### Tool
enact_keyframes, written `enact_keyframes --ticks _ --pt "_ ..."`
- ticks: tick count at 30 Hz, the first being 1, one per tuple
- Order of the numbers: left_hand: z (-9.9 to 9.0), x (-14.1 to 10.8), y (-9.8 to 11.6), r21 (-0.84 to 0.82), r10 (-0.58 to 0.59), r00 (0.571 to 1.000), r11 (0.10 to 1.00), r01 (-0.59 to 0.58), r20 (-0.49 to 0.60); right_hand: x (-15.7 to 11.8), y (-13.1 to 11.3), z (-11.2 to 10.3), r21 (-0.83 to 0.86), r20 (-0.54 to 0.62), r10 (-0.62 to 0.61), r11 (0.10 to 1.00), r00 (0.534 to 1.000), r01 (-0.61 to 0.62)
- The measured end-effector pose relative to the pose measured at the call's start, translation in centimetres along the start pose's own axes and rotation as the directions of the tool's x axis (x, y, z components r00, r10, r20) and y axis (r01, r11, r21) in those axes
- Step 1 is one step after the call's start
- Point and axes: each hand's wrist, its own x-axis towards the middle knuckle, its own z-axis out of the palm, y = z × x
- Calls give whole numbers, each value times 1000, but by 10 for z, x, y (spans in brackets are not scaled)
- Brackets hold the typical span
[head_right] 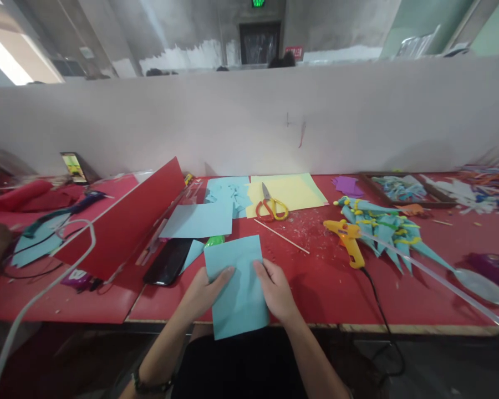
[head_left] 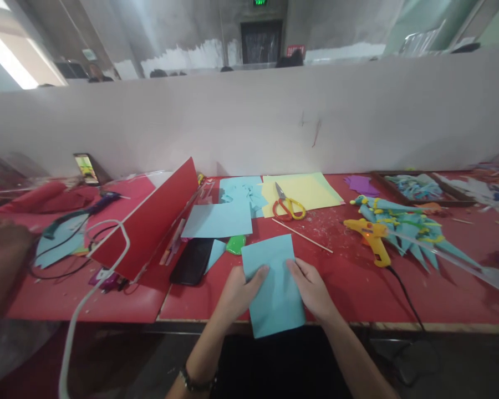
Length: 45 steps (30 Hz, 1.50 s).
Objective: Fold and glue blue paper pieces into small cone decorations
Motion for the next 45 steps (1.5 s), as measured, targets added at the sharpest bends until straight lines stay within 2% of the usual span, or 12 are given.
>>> enact_keyframes --ticks 7,15,21,28,31,35,40,45 --pt "-4 -1 0 -93 -89 995 991 92 43 0 1 2 -84 -69 -48 996 996 42" --pt "-5 -2 8 -215 -61 998 974 66 31 -1 -1 3 -111 -40 -54 993 998 49" --pt "-1 2 10 -219 -71 997 973 75 23 0 3 2 -48 -38 6 999 999 -8" --pt "-1 3 10 -241 -69 997 967 78 45 -1 6 1 -25 -53 4 1000 999 -5" --pt "-6 4 9 -375 3 999 927 16 49 -2 7 2 23 -26 45 999 999 -44" --pt "-13 5 3 -576 70 997 816 -46 20 -4 10 2 57 -22 78 995 997 -76" --pt "-16 7 -1 -600 41 999 798 -51 -30 -6 11 3 87 17 108 990 994 -109" --pt "-14 8 -3 -596 4 997 802 -46 -72 -5 10 3 100 -5 133 986 991 -132"
